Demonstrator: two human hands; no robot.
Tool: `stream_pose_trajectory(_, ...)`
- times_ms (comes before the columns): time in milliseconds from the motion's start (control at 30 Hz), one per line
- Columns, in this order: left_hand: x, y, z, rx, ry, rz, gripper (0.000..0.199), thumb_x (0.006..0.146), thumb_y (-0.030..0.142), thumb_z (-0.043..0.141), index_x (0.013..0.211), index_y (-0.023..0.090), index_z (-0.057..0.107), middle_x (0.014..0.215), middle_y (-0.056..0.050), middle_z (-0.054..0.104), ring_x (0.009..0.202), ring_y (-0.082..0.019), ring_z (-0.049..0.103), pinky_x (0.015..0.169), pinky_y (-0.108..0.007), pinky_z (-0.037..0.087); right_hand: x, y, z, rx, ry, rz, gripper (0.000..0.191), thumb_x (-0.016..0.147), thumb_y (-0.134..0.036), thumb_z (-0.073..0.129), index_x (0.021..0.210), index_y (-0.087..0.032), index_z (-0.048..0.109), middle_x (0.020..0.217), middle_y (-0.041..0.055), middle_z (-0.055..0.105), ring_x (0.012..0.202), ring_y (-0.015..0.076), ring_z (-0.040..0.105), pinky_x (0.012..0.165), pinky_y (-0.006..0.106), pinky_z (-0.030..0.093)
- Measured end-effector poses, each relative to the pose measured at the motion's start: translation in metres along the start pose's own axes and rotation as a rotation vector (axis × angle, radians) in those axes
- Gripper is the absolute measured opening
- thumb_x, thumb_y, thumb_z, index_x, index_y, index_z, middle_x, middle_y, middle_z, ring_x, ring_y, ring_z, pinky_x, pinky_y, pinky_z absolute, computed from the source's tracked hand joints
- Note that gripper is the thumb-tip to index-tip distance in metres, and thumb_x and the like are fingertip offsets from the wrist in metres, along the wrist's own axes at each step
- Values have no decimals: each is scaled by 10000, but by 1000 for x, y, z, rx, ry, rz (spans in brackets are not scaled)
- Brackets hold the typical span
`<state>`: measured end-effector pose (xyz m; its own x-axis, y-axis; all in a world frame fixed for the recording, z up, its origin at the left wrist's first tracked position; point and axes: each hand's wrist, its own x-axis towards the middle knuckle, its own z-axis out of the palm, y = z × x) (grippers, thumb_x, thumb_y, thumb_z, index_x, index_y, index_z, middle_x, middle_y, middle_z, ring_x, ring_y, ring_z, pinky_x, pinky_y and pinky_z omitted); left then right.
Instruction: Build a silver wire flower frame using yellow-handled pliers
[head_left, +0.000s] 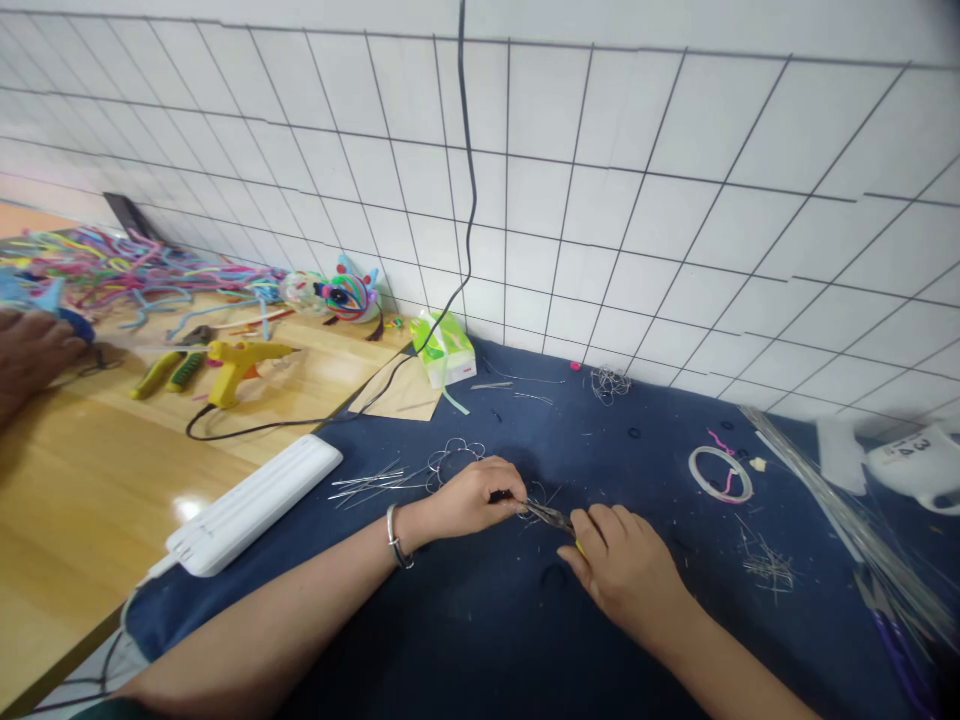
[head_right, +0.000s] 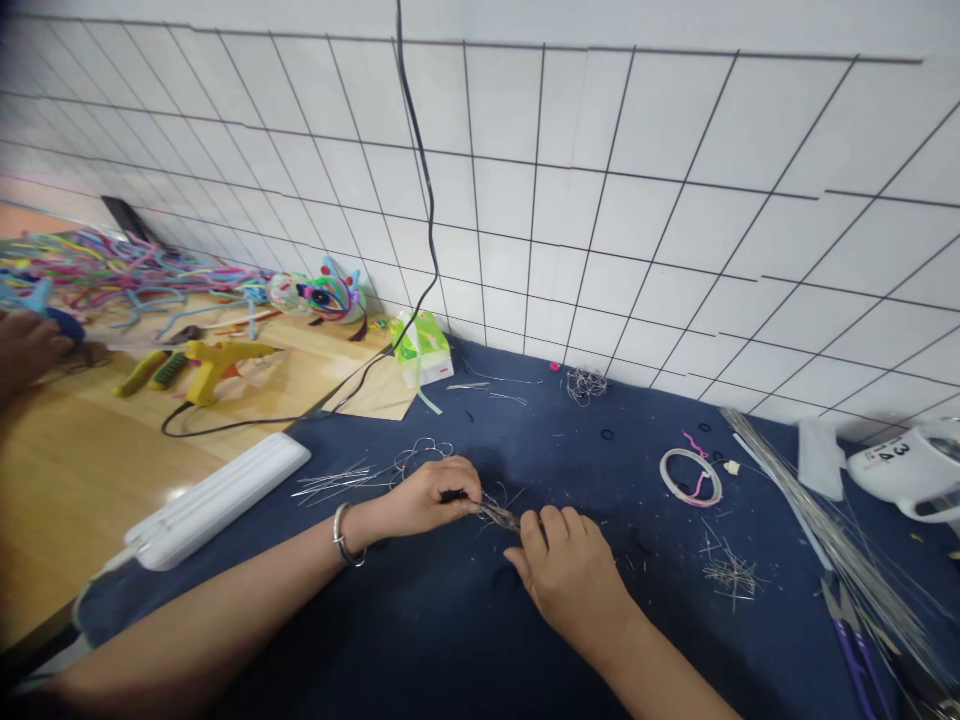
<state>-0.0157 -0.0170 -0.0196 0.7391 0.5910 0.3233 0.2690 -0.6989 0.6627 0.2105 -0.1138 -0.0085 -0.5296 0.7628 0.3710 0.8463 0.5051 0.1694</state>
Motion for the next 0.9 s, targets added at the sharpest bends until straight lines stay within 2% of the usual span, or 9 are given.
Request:
stream_pose_trajectory(167,0,0,1,-2,23,10,76,804,200,546,772,155,599,742,-33,624,731,-133,561,789,-289,418,-1,-4,4,76,-27,81,307,878,-371,428,995,-144,597,778,81,592,716,180,572,605,288,455)
stream_pose_trajectory(367,-1,-1,1,8,35,-2,74,801,210,557,769,162,603,750,-32,623,757,-139,561,786,-289,419,-2,-4,9,168,-58,127,310,897,-366,389,1005,-150,584,774,71,604,694,160,592,595,257,461)
stream_pose_trajectory(633,-1,0,0,7,8,10,85,813,209,540,778,162,601,748,-27,621,752,-134,557,793,-289,408,0,0,2,240,-89,123,303,903,-357,374,1003,-154,575,793,76,605,745,162,583,671,267,465)
stream_pose_trajectory(900,-1,1,0,21,4,12,87,814,186,528,782,157,603,750,-31,626,753,-135,559,786,-284,411,0,2,2,204,-73,95,308,886,-363,408,1027,-143,571,868,95,602,828,189,561,721,304,451)
